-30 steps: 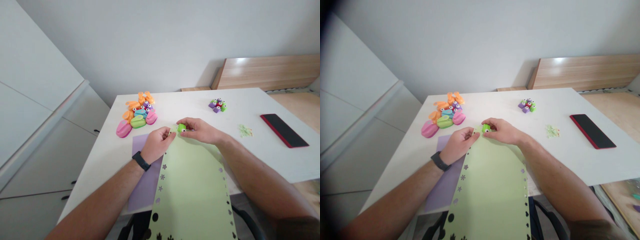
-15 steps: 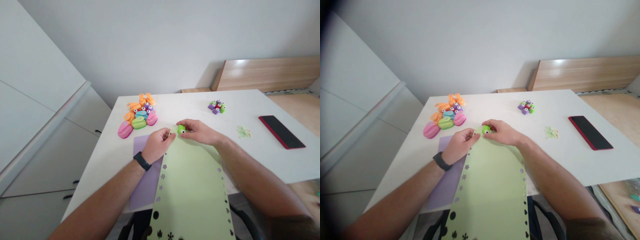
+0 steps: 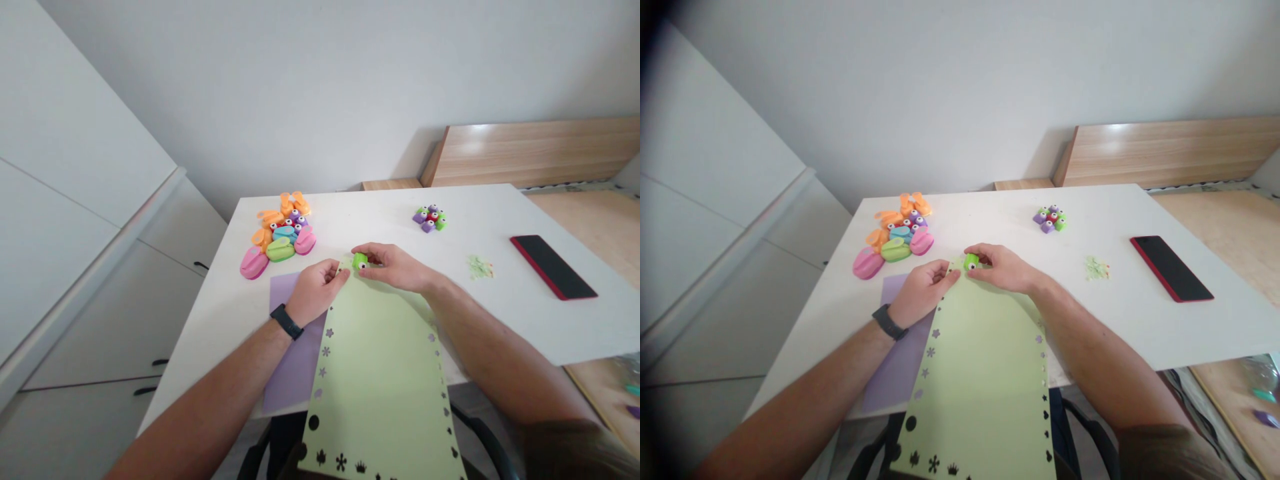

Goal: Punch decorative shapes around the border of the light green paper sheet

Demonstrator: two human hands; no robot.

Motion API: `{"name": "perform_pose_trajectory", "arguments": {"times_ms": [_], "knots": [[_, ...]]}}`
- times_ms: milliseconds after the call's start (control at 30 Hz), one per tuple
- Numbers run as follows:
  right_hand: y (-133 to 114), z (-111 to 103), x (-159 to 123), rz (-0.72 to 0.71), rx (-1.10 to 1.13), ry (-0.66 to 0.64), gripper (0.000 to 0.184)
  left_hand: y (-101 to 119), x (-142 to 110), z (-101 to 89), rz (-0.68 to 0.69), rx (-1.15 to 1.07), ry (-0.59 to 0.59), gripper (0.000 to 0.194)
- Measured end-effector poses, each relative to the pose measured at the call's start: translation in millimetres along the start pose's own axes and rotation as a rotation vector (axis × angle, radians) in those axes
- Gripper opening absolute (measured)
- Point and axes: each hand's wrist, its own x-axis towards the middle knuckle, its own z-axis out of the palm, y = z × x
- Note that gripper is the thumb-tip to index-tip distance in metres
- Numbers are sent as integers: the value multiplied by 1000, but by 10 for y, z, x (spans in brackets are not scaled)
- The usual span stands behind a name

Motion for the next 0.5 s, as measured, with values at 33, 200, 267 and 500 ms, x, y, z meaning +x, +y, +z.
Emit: {"name": "perform_pose_trajectory", "arguments": {"times_ms": [33, 200, 267, 500], "knots": [[-3, 0, 0, 0, 2, -1, 50, 2, 0, -1, 3, 2, 0, 30], [21, 4, 8, -8, 1, 3, 49, 11, 3, -3, 8, 39, 16, 29], [35, 8, 13, -16, -4, 2, 49, 14, 2, -3, 4, 41, 17, 29], [35, 10, 14, -25, -13, 1, 47, 21, -2, -1, 21, 38, 21, 28]]}}
